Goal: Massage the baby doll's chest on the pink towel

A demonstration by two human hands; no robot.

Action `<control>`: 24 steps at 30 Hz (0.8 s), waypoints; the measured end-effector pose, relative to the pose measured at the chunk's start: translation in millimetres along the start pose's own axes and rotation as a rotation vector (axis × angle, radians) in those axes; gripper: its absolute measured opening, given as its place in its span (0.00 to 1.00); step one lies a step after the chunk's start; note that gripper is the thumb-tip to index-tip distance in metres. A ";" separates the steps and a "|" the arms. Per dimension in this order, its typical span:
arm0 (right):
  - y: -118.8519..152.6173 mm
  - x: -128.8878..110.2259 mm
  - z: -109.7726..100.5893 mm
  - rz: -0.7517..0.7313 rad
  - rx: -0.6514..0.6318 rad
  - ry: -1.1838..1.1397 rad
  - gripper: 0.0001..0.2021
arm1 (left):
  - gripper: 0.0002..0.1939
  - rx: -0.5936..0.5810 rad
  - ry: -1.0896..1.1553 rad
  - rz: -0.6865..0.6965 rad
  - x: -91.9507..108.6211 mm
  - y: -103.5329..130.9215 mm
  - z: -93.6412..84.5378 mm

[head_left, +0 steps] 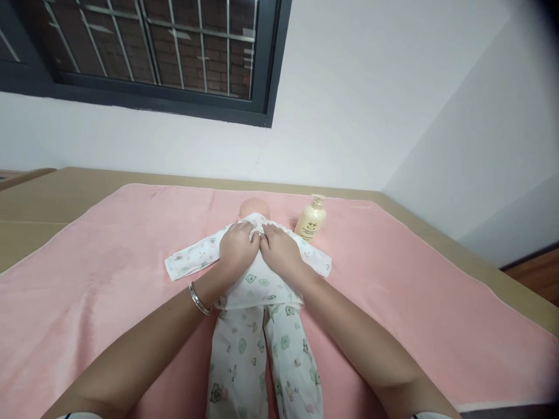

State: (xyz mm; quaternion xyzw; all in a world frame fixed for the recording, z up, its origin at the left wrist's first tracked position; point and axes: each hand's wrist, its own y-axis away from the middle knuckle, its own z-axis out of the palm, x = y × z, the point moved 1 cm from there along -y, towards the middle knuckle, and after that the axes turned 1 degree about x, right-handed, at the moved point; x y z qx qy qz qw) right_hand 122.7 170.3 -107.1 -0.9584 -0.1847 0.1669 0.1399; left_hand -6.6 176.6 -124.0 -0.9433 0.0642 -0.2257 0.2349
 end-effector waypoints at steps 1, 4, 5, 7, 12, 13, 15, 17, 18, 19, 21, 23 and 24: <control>2.5 -5.1 -0.6 0.011 0.005 0.015 0.19 | 0.13 -0.038 -0.012 -0.005 -1.4 -2.9 -1.3; 1.2 -4.6 0.1 -0.021 -0.010 -0.030 0.19 | 0.14 -0.105 -0.078 0.023 -2.6 -7.1 -2.9; -2.1 0.4 1.0 -0.040 -0.022 -0.073 0.19 | 0.15 -0.102 -0.097 0.042 -1.2 -6.0 -2.6; -9.8 12.9 3.1 -0.062 -0.043 -0.159 0.21 | 0.15 -0.072 -0.117 0.087 4.1 -0.8 -1.8; -11.4 14.2 0.6 -0.019 -0.057 -0.148 0.19 | 0.16 -0.056 -0.087 0.091 11.1 5.2 -3.9; -8.0 8.5 -1.6 -0.013 -0.055 -0.119 0.19 | 0.15 -0.075 -0.076 0.083 9.3 2.9 -4.9; -1.5 -2.1 -5.8 -0.005 -0.044 -0.066 0.17 | 0.15 -0.119 -0.070 0.093 4.6 -3.1 -6.3; 0.7 -5.7 -7.6 -0.003 -0.045 -0.044 0.16 | 0.15 -0.145 -0.090 0.113 1.5 -7.0 -6.6; -0.5 -4.0 -7.2 -0.003 -0.049 -0.048 0.17 | 0.15 -0.144 -0.104 0.116 1.5 -7.2 -6.4; -2.9 -0.4 -5.9 -0.005 -0.055 -0.060 0.17 | 0.15 -0.134 -0.115 0.116 2.7 -6.1 -6.2; -9.5 9.3 -2.2 -0.023 -0.069 -0.084 0.18 | 0.15 -0.098 -0.131 0.129 7.4 -1.3 -6.1; -14.1 15.5 0.8 -0.044 -0.078 -0.078 0.18 | 0.15 -0.070 -0.135 0.143 11.8 3.2 -6.4; -14.3 15.5 1.3 -0.048 -0.078 -0.057 0.18 | 0.15 -0.068 -0.127 0.141 12.4 4.0 -6.6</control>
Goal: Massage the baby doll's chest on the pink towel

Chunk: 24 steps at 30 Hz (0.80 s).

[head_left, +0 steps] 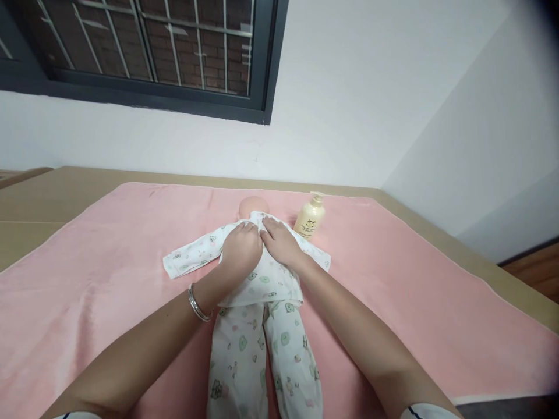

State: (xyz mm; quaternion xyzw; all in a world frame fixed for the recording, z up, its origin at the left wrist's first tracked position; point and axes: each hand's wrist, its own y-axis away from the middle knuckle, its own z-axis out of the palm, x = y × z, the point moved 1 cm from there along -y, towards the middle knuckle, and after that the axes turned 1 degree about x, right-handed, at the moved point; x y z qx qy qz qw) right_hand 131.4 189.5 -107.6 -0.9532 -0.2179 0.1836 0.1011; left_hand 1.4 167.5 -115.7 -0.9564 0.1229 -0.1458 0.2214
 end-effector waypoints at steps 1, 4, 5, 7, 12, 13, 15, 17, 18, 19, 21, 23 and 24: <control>1.2 -2.5 -0.1 0.004 0.004 0.030 0.18 | 0.14 -0.005 0.017 -0.007 -0.9 -0.5 -0.1; 10.9 -19.3 -3.2 0.031 0.035 0.139 0.17 | 0.14 -0.049 0.097 -0.028 -10.4 -7.2 1.1; 14.1 -24.6 -4.2 0.035 0.039 0.166 0.17 | 0.14 -0.062 0.111 -0.025 -13.8 -9.7 1.9; 17.0 -28.9 -5.3 0.034 0.038 0.170 0.17 | 0.14 -0.070 0.098 -0.018 -17.4 -12.7 3.5; 4.5 -6.9 -1.3 0.015 0.005 0.003 0.20 | 0.16 -0.011 0.034 -0.007 -7.6 -5.8 4.6; 2.5 -3.7 -0.6 0.018 0.001 -0.002 0.20 | 0.17 -0.008 0.037 -0.008 -6.2 -4.5 4.6; 2.6 -4.5 -0.5 0.026 0.008 0.036 0.20 | 0.16 -0.015 0.056 -0.018 -7.4 -4.5 5.2; 7.5 -13.1 -2.0 0.024 0.026 0.097 0.18 | 0.16 -0.032 0.078 -0.038 -12.5 -7.4 6.5; 10.5 -18.0 -3.1 0.025 0.034 0.124 0.17 | 0.15 -0.042 0.083 -0.047 -15.2 -9.2 7.3; 12.9 -21.7 -3.9 0.032 0.038 0.142 0.16 | 0.15 -0.051 0.081 -0.053 -17.1 -10.7 7.8; 14.2 -22.3 -4.5 0.050 0.036 0.129 0.15 | 0.16 -0.059 0.063 -0.051 -17.2 -11.7 7.9; 9.7 -13.2 -3.0 0.043 0.034 0.045 0.17 | 0.17 -0.054 0.039 -0.028 -12.5 -9.9 6.3; 6.0 -6.7 -1.8 0.023 0.034 -0.011 0.18 | 0.17 -0.048 0.030 -0.012 -9.4 -8.4 5.2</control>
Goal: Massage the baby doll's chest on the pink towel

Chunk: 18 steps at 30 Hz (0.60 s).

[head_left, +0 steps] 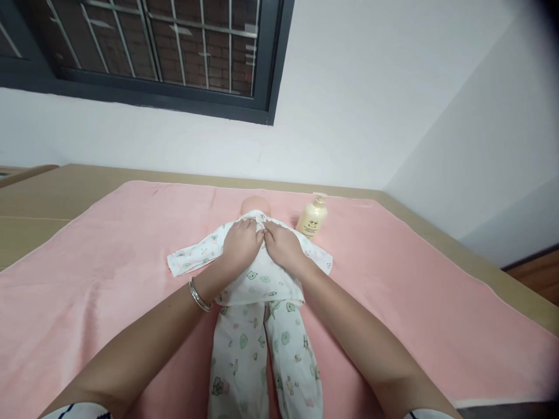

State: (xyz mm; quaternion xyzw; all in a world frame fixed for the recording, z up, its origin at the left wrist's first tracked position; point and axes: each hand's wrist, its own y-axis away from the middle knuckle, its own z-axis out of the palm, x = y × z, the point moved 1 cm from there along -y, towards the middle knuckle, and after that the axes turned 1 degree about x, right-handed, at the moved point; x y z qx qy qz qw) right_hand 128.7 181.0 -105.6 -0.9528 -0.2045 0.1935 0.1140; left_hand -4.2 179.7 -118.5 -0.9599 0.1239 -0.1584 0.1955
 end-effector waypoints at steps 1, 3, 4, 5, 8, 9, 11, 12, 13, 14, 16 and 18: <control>-3.9 6.3 1.4 -0.028 -0.002 -0.051 0.19 | 0.17 0.004 -0.005 0.015 2.7 1.4 -0.9; -9.0 14.0 3.2 -0.077 -0.011 -0.107 0.20 | 0.17 0.009 0.006 0.029 4.8 2.6 -2.1; -9.4 14.1 3.3 -0.077 -0.016 -0.104 0.20 | 0.16 0.010 0.021 0.025 3.7 1.9 -2.2; -8.0 11.5 2.7 -0.062 -0.019 -0.085 0.20 | 0.15 0.010 0.040 0.008 1.4 0.6 -1.8; 2.8 -6.1 -1.8 0.004 -0.008 0.008 0.18 | 0.14 0.007 0.088 -0.072 -8.0 -4.5 0.7; 6.3 -11.6 -3.2 0.017 -0.003 0.033 0.18 | 0.14 0.012 0.090 -0.088 -9.9 -5.3 1.6; 9.3 -15.8 -4.2 0.027 -0.003 0.044 0.17 | 0.14 0.034 0.079 -0.085 -9.8 -4.6 3.2; 8.2 -13.6 -3.4 0.027 -0.002 0.029 0.17 | 0.14 0.051 0.068 -0.067 -7.9 -3.0 3.7; 5.5 -8.8 -1.7 0.022 -0.003 0.002 0.18 | 0.15 0.068 0.055 -0.047 -5.2 -1.0 4.2; 1.8 -2.4 0.7 0.008 -0.004 -0.029 0.18 | 0.15 0.082 0.044 -0.029 -2.3 1.2 4.6; -6.4 11.0 6.2 -0.032 -0.006 -0.078 0.20 | 0.16 0.100 0.036 -0.012 2.5 4.8 5.5; -11.1 18.3 9.8 -0.046 -0.008 -0.078 0.21 | 0.15 0.104 0.047 -0.024 3.5 5.7 6.5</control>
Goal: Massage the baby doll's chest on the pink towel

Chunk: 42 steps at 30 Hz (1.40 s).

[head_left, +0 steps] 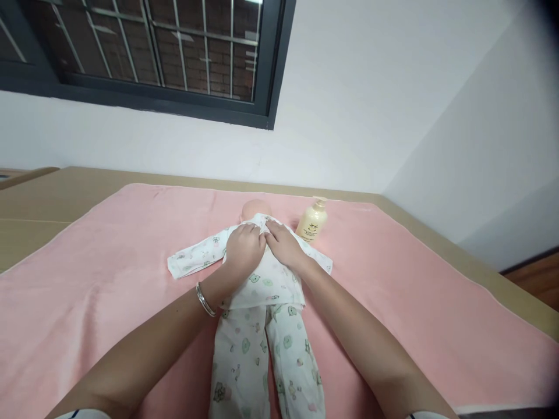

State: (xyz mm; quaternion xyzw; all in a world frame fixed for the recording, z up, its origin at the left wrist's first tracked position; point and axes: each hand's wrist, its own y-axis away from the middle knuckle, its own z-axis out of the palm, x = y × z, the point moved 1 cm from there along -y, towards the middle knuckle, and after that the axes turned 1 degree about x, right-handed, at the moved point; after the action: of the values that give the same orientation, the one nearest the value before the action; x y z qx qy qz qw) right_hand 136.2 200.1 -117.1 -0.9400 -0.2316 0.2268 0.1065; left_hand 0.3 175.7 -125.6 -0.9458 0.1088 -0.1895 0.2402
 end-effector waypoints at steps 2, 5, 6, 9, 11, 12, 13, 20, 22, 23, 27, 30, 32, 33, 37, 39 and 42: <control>1.3 -3.1 -0.6 0.015 0.002 0.040 0.21 | 0.15 -0.001 0.023 -0.026 -2.9 -2.2 1.1; 10.2 -21.0 -8.2 0.042 0.010 0.083 0.20 | 0.16 -0.034 0.040 -0.066 -10.1 -8.1 2.7; 13.0 -26.7 -11.1 0.045 0.004 0.081 0.19 | 0.16 -0.048 0.041 -0.074 -12.0 -9.6 3.3; 15.7 -31.8 -14.9 0.043 -0.013 0.023 0.18 | 0.15 -0.051 0.047 -0.073 -14.6 -10.6 5.0; 12.2 -24.8 -11.7 0.027 0.010 -0.030 0.20 | 0.15 -0.020 0.063 -0.056 -14.2 -8.7 6.3; 9.7 -19.7 -8.6 0.015 0.031 -0.049 0.21 | 0.16 -0.002 0.071 -0.047 -13.8 -7.5 7.0; 7.1 -14.5 -5.0 0.002 0.051 -0.059 0.22 | 0.16 0.015 0.078 -0.040 -13.3 -6.4 7.6; 3.7 -2.5 9.1 -0.013 0.086 -0.027 0.24 | 0.20 0.032 0.113 -0.043 -12.6 -4.1 6.8; 4.9 -4.0 8.3 -0.013 0.082 -0.025 0.24 | 0.20 0.032 0.115 -0.046 -12.5 -4.2 5.9; 5.3 -4.4 7.8 -0.011 0.081 -0.023 0.24 | 0.20 0.032 0.114 -0.046 -12.5 -4.2 5.7; 4.7 -4.5 7.2 0.004 0.079 -0.027 0.24 | 0.20 0.032 0.117 -0.045 -12.4 -4.1 5.6; 4.2 -4.9 7.1 -0.001 0.088 -0.039 0.24 | 0.20 0.038 0.119 -0.051 -12.3 -4.0 5.5; 4.2 -5.3 7.1 0.000 0.095 -0.045 0.24 | 0.19 0.042 0.118 -0.059 -12.1 -3.9 5.2; 4.3 -5.4 7.2 0.002 0.097 -0.048 0.24 | 0.19 0.044 0.119 -0.062 -12.0 -3.8 5.0; 4.2 -4.9 7.7 0.003 0.097 -0.061 0.23 | 0.19 0.048 0.132 -0.061 -11.6 -3.5 4.0; 3.8 -4.4 7.6 -0.003 0.100 -0.062 0.24 | 0.19 0.047 0.138 -0.064 -11.5 -3.6 3.9; 3.2 -3.6 7.4 -0.017 0.097 -0.057 0.24 | 0.19 0.052 0.140 -0.071 -11.4 -3.9 4.5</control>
State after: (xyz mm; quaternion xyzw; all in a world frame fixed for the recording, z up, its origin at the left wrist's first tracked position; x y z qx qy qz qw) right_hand 131.1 196.3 -123.2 -0.9249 -0.2312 0.2635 0.1473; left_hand -7.7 184.3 -130.8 -0.9270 0.0866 -0.2662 0.2498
